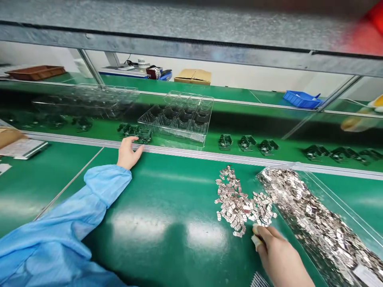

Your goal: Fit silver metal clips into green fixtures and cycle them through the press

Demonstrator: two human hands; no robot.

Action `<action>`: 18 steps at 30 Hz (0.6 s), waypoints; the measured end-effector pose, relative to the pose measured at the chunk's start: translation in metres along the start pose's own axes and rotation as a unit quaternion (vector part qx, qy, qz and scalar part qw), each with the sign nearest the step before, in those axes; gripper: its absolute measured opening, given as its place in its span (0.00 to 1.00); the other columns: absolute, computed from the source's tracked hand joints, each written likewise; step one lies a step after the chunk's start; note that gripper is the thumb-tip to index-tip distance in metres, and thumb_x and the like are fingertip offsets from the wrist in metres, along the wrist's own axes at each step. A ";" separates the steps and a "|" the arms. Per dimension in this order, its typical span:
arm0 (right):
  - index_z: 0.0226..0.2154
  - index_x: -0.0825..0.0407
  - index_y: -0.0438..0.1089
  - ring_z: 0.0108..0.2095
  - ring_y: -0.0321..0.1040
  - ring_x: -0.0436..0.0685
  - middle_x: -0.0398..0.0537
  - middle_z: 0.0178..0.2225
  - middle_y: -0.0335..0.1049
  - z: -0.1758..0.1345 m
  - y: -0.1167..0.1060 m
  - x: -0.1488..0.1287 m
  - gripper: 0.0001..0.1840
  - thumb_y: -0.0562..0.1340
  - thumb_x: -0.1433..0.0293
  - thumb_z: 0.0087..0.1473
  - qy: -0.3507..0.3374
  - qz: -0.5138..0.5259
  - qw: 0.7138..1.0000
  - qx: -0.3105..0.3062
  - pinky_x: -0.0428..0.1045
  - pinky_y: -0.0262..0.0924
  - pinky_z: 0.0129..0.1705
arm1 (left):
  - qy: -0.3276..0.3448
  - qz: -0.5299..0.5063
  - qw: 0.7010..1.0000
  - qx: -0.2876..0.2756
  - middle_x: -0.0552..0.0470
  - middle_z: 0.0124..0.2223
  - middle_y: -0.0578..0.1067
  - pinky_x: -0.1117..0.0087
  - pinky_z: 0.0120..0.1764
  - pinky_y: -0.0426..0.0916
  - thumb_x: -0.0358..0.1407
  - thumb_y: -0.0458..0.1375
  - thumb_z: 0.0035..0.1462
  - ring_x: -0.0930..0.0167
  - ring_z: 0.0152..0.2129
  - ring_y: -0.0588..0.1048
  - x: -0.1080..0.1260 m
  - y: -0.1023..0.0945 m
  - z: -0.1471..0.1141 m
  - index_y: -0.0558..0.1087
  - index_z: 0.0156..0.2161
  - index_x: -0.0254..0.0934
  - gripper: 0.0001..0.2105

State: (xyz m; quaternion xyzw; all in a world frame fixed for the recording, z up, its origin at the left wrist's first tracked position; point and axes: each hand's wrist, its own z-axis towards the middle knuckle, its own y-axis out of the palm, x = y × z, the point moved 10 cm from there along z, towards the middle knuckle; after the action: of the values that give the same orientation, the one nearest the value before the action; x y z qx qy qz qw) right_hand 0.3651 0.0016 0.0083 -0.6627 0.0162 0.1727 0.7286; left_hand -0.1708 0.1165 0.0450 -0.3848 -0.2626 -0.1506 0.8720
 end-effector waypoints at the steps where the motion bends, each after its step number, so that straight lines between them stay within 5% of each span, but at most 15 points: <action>1: 0.31 0.49 0.75 0.27 0.76 0.62 0.52 0.32 0.77 -0.001 -0.001 0.000 0.15 0.54 0.64 0.49 0.013 -0.016 1.000 -0.002 0.54 0.70 0.28 | 0.000 0.004 1.000 0.014 0.37 0.55 0.67 0.53 0.58 0.62 0.36 0.58 0.54 0.56 0.57 0.64 -0.004 0.001 0.009 0.66 0.52 0.34 0.20; 6: 0.30 0.50 0.71 0.28 0.75 0.62 0.55 0.33 0.76 -0.002 0.003 -0.001 0.13 0.51 0.70 0.48 0.091 -0.095 0.988 -0.075 0.53 0.66 0.27 | 0.055 0.046 0.996 0.049 0.36 0.51 0.69 0.52 0.57 0.58 0.40 0.60 0.54 0.53 0.53 0.65 -0.006 0.020 0.040 0.69 0.50 0.32 0.20; 12: 0.32 0.50 0.67 0.27 0.73 0.58 0.46 0.27 0.74 -0.001 0.007 0.015 0.08 0.58 0.72 0.45 0.190 -0.009 0.970 -0.150 0.49 0.63 0.30 | 0.092 0.040 0.993 0.060 0.42 0.34 0.73 0.53 0.49 0.62 0.38 0.58 0.56 0.55 0.43 0.69 -0.003 0.023 0.046 0.75 0.36 0.36 0.08; 18: 0.27 0.48 0.65 0.22 0.69 0.56 0.40 0.20 0.69 0.000 0.005 0.018 0.07 0.60 0.72 0.40 0.182 0.004 0.975 -0.124 0.48 0.57 0.26 | 0.154 0.021 0.984 0.087 0.46 0.30 0.75 0.60 0.43 0.64 0.40 0.58 0.58 0.61 0.36 0.71 0.048 0.005 0.017 0.74 0.30 0.38 0.09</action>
State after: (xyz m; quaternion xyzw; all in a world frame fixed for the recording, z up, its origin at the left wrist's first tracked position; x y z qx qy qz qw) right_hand 0.3803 0.0058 -0.0005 -0.7678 0.1303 0.0528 0.6250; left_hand -0.1352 0.1295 0.0786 -0.2851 -0.1294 -0.1658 0.9352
